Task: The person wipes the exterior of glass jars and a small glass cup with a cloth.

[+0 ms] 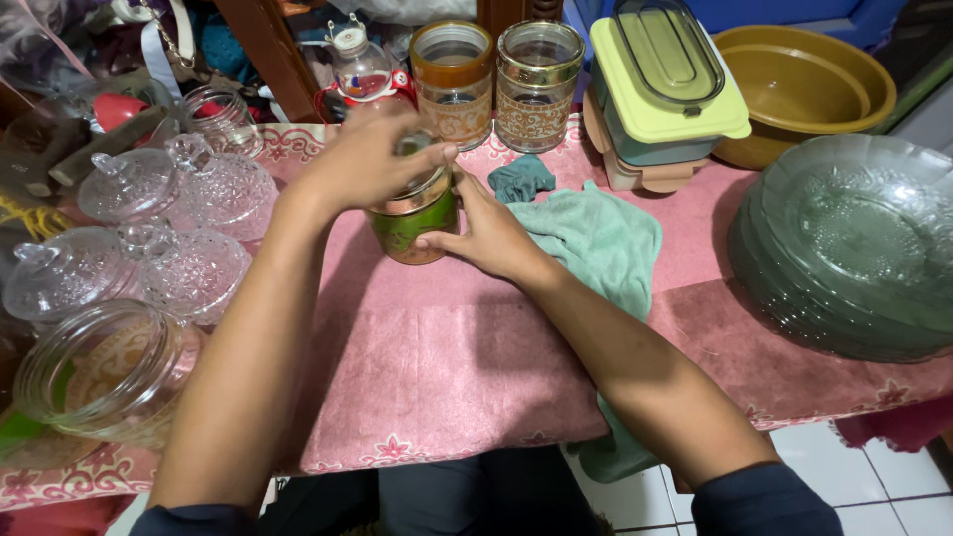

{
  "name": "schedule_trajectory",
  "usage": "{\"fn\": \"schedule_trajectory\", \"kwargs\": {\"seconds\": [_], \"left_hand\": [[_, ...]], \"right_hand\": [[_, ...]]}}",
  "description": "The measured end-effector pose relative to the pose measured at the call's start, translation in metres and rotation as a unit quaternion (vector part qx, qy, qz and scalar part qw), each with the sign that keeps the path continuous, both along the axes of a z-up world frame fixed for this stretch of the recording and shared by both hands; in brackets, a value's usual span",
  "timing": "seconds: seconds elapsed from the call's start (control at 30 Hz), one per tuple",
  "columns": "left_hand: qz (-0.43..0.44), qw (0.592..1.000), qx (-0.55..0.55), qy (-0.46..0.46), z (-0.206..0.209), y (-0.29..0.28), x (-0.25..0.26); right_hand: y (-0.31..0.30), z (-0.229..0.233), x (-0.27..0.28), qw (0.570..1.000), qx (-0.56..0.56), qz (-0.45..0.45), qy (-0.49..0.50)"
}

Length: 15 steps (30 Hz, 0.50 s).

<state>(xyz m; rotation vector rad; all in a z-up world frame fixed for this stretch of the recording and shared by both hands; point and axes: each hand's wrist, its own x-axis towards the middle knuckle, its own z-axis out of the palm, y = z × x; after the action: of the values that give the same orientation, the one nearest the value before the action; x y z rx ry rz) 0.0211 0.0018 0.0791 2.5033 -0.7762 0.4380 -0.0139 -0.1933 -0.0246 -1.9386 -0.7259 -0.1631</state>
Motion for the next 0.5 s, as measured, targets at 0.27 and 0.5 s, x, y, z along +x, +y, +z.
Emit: {"fn": "schedule_trajectory", "kwargs": {"seconds": [0.27,0.5], "left_hand": [[0.034,0.998,-0.054,0.015,0.0,-0.001,-0.007],[0.091,0.99,0.09,0.055,-0.004,0.0,-0.014]], "right_hand": [[-0.001,-0.006,0.004,0.996,-0.033,-0.023,-0.075],[-0.002,-0.009,0.004,0.999,0.036,0.016,-0.002]]}}
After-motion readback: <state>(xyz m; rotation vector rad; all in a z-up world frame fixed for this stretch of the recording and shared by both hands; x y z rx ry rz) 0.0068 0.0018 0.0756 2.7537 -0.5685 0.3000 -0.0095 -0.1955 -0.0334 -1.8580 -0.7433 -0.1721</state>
